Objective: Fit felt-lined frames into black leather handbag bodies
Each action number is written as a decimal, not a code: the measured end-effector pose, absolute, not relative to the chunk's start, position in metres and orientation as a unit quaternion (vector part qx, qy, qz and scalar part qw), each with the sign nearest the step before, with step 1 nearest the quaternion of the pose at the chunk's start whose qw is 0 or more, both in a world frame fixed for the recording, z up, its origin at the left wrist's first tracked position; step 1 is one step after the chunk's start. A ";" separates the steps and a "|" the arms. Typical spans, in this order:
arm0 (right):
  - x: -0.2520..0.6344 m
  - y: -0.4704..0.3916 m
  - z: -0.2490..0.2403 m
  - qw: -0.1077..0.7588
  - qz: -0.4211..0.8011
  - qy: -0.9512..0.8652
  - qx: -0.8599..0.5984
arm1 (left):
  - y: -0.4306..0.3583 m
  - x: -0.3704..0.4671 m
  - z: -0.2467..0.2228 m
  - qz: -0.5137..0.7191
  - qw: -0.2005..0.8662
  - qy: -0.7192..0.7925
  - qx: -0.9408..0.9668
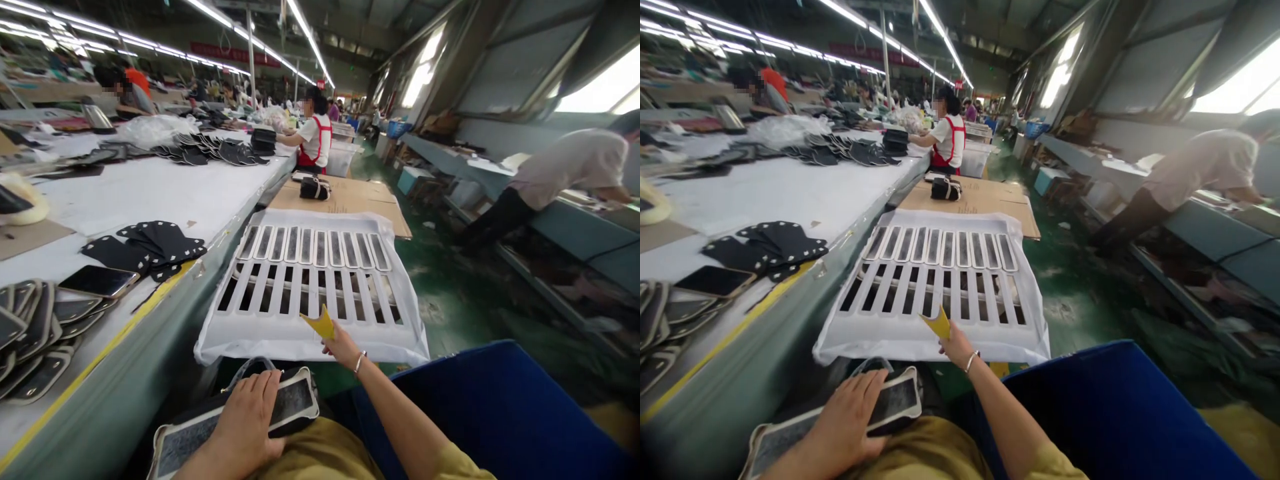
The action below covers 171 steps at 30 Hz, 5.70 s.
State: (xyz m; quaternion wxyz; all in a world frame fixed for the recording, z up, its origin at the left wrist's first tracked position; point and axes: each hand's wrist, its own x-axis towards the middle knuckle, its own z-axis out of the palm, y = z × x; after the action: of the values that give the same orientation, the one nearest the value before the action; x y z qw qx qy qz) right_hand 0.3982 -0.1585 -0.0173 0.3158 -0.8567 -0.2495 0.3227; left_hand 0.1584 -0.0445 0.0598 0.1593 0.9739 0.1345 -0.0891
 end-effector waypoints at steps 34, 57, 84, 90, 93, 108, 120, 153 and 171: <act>0.343 -0.190 0.083 0.061 0.297 -0.375 -0.876 | -0.044 0.165 0.070 -0.095 0.158 0.134 0.974; 0.325 -0.139 0.078 -0.044 0.129 -0.462 -0.876 | 0.017 0.234 0.049 -0.291 0.858 0.179 0.384; 0.350 -0.114 0.071 -0.053 0.179 -0.608 -0.771 | 0.031 0.234 0.019 -0.241 0.641 0.084 0.724; 0.351 -0.113 0.070 -0.058 0.193 -0.626 -0.754 | 0.033 0.232 0.015 -0.220 0.648 -0.014 0.729; 0.348 -0.113 0.070 -0.060 0.205 -0.628 -0.748 | 0.033 0.230 0.018 -0.221 0.660 -0.019 0.718; 0.347 -0.145 0.098 -0.062 0.299 -0.540 -0.784 | 0.030 0.215 0.047 -0.269 0.540 -0.022 0.798; 0.301 -0.239 0.059 0.501 0.494 -0.053 -0.709 | 0.014 0.224 0.058 -0.282 0.482 0.019 0.829; 0.382 -0.243 0.069 0.187 0.762 -0.322 -0.530 | -0.073 0.184 0.062 -0.044 0.125 0.135 0.982; 0.348 -0.220 0.059 0.251 0.711 -0.334 -0.565 | -0.076 0.175 0.055 0.023 0.116 0.097 0.988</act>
State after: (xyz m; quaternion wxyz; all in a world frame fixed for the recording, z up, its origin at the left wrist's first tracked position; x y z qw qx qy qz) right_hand 0.3478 -0.2197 0.0592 0.2511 -0.5649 -0.3342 0.7114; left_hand 0.1754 -0.0759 0.0552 0.1161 0.9882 0.0974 0.0229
